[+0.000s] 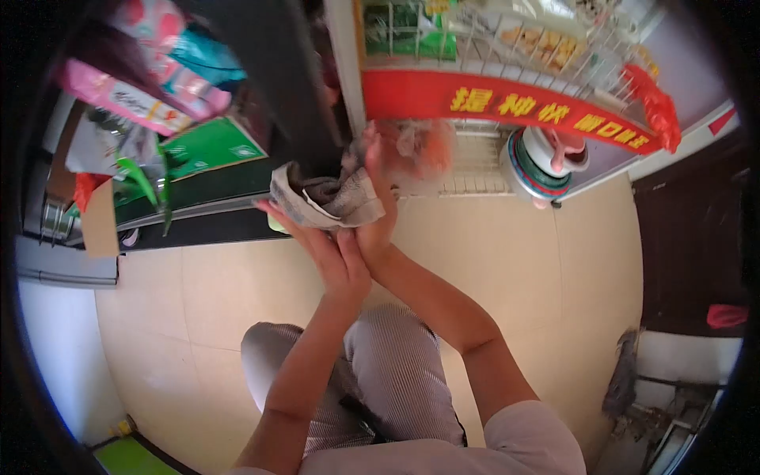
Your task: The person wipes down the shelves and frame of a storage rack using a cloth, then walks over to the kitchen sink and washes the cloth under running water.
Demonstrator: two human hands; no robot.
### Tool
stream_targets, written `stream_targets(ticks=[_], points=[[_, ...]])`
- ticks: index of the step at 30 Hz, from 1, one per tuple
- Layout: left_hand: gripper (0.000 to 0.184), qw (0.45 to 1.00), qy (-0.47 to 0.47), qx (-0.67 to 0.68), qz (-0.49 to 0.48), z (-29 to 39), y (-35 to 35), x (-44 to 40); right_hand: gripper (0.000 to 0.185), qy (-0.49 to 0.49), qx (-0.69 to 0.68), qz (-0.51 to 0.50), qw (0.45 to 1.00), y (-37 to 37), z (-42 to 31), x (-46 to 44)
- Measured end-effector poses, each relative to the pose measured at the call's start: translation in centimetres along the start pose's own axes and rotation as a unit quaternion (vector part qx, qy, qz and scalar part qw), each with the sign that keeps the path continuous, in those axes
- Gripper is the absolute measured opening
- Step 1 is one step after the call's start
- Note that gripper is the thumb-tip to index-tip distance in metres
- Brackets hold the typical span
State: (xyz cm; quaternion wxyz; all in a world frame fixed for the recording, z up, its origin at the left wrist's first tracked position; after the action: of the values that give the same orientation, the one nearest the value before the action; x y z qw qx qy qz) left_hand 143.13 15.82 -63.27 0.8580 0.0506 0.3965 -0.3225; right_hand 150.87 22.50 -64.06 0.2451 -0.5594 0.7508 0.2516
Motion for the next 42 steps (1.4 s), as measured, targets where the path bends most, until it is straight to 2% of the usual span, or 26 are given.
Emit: stream_targets(ticks=[2, 3, 5, 8, 10, 11, 14, 15, 18, 20, 22, 23, 26, 28, 29, 32, 33, 36, 40, 42], points=[[0.063, 1.000, 0.015, 0.018, -0.010, 1.4, -0.7, -1.9, 0.037, -0.128, 0.056, 0.020, 0.990, 0.6, -4.3, -2.7], [0.056, 0.997, 0.009, 0.067, -0.033, 0.1, -0.9, -0.7, 0.035, -0.198, 0.070, 0.039, 0.977, 0.4, -6.7, -3.4], [0.050, 0.988, 0.009, 0.078, -0.134, -1.9, -1.0, 1.6, 0.027, -0.309, 0.080, 0.070, 0.945, 0.8, -9.0, -2.9], [0.045, 0.983, -0.145, 0.020, -0.111, -2.5, -2.8, 2.1, 0.026, -0.438, 0.146, -0.044, 0.886, 1.8, -7.7, 0.0], [0.040, 0.955, -0.248, 0.027, -0.161, -4.8, -4.4, 3.4, 0.026, -0.495, 0.186, -0.109, 0.842, 2.7, -6.8, 1.5], [0.038, 0.934, -0.302, 0.034, -0.186, -6.1, -5.3, 4.5, 0.027, -0.489, 0.205, -0.130, 0.838, 3.2, -6.5, 2.1], [0.030, 0.940, -0.324, 0.092, -0.058, -9.5, -7.7, 5.5, 0.031, -0.423, 0.262, -0.167, 0.851, 5.0, -7.5, 1.7], [0.032, 0.926, -0.362, 0.105, -0.002, -9.6, -8.3, 4.7, 0.035, -0.396, 0.277, -0.173, 0.858, 5.6, -8.2, 1.5], [0.032, 0.911, -0.403, -0.027, -0.084, -9.5, -10.6, 1.4, 0.035, -0.359, 0.241, -0.200, 0.879, 8.2, -8.9, 2.1], [0.030, 0.929, -0.369, 0.029, 0.015, -9.5, -11.9, -0.9, 0.053, -0.335, 0.212, -0.281, 0.874, 11.8, -8.0, 2.7], [0.028, 0.935, -0.319, 0.108, 0.106, -9.4, -14.1, -3.0, 0.062, -0.230, 0.267, -0.267, 0.897, 15.2, -7.2, 2.1], [0.025, 0.934, -0.323, 0.129, 0.085, -9.9, -15.3, -3.3, 0.066, -0.226, 0.281, -0.287, 0.887, 16.8, -7.7, 2.4], [0.023, 0.959, -0.256, 0.068, 0.101, -11.7, -19.3, -3.6, 0.057, -0.312, 0.332, -0.314, 0.833, 24.0, -7.3, 7.1], [0.021, 0.949, -0.274, 0.076, 0.136, -13.1, -22.2, -4.1, 0.051, -0.358, 0.335, -0.316, 0.812, 28.8, -8.0, 9.3], [0.021, 0.944, -0.283, 0.081, 0.151, -13.9, -23.6, -4.5, 0.041, -0.329, 0.319, -0.330, 0.825, 30.9, -8.2, 9.7], [0.020, 0.970, -0.230, 0.036, 0.072, -14.3, -26.5, -7.1, 0.039, -0.344, 0.289, -0.282, 0.848, 33.7, -9.6, 10.0], [0.020, 0.968, -0.230, 0.070, 0.074, -15.7, -26.9, -7.4, 0.041, -0.340, 0.267, -0.313, 0.846, 33.4, -9.5, 10.0], [0.018, 0.986, -0.152, 0.058, 0.031, -16.2, -28.0, -10.4, 0.035, -0.311, 0.247, -0.342, 0.851, 28.8, -9.8, 8.6], [0.016, 0.990, -0.120, 0.071, -0.025, -18.0, -27.2, -11.6, 0.044, -0.224, 0.415, -0.343, 0.812, 20.1, -7.3, 5.8], [0.016, 0.985, -0.134, 0.096, -0.059, -19.0, -26.4, -10.8, 0.052, -0.207, 0.459, -0.283, 0.817, 15.3, -6.0, 4.7]])
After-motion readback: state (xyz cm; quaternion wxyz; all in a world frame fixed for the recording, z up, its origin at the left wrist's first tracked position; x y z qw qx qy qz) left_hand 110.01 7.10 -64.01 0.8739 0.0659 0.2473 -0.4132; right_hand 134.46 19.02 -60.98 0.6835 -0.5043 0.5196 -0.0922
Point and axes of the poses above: each hand's wrist, its own x-axis away from the middle knuckle, its own y-axis out of the palm, z = x × y, the point moved 7 cm from there along -x, towards the middle knuckle, and after that the axes turned 11 degrees about z, right-handed, at the moved point
